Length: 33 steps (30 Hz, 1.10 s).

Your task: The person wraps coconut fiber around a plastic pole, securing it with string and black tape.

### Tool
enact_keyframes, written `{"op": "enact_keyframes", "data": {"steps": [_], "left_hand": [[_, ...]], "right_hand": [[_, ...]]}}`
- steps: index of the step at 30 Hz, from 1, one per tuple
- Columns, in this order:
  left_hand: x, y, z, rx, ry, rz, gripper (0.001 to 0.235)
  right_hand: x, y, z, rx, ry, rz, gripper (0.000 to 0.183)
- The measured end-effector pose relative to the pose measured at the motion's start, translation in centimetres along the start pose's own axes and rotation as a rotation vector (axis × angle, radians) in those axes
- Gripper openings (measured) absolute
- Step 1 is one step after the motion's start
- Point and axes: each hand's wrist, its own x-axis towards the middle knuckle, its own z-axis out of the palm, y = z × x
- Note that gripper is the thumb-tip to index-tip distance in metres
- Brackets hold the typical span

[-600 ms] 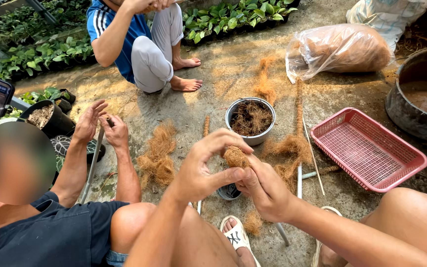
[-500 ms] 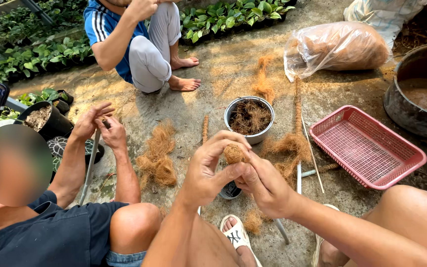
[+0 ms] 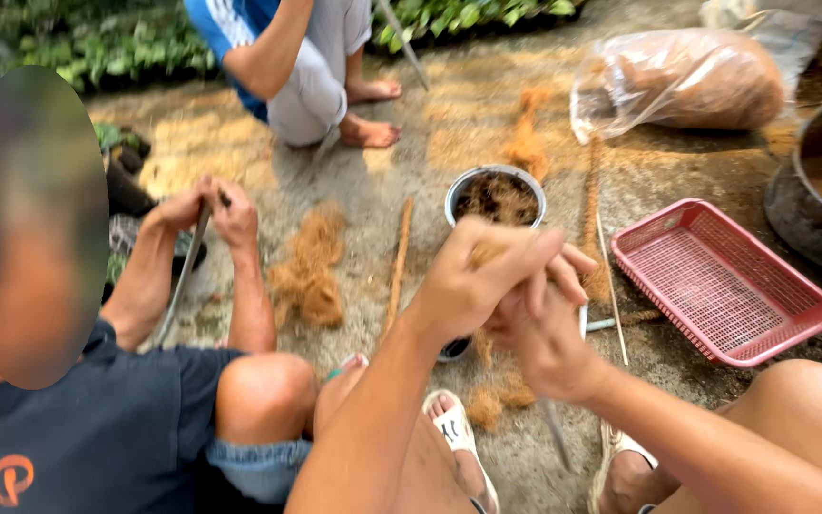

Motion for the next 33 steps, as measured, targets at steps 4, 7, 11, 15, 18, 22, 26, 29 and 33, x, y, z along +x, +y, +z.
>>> {"op": "enact_keyframes", "data": {"steps": [4, 7, 11, 15, 18, 22, 26, 29, 33], "left_hand": [[1.7, 0.4, -0.6, 0.06, 0.026, 0.113, 0.061], [4.4, 1.6, -1.6, 0.158, -0.022, 0.33, 0.05], [5.3, 1.9, -3.6, 0.457, 0.208, 0.364, 0.036], [4.7, -0.7, -6.8, 0.683, 0.435, 0.435, 0.034], [3.3, -5.2, -6.8, 0.014, 0.465, 0.385, 0.039], [1.3, -13.7, -6.6, -0.187, 0.639, 0.134, 0.05], [-3.9, -21.8, -7.2, -0.097, 0.595, -0.313, 0.082], [-10.2, -25.9, -10.3, -0.016, 0.607, -0.608, 0.09], [-17.8, -29.3, -15.2, 0.82, 0.755, -0.65, 0.017]], "right_hand": [[2.2, -1.7, -2.4, 0.28, 0.019, 0.241, 0.035], [6.1, -5.1, -3.3, 0.047, -0.054, 0.102, 0.045], [10.7, -8.8, -3.0, -0.226, -0.104, -0.039, 0.031], [12.8, -8.1, -3.2, -0.497, -0.161, -0.089, 0.025], [12.8, -3.9, -4.0, -0.642, -0.215, -0.075, 0.025], [9.9, 4.8, -6.1, -0.652, -0.302, 0.415, 0.03], [4.9, 12.8, -8.3, -0.67, -0.441, 0.708, 0.035], [3.3, 15.8, -9.8, -0.624, -0.392, 0.963, 0.041], [2.6, 17.3, -11.1, -0.546, -0.35, 1.057, 0.042]]}}
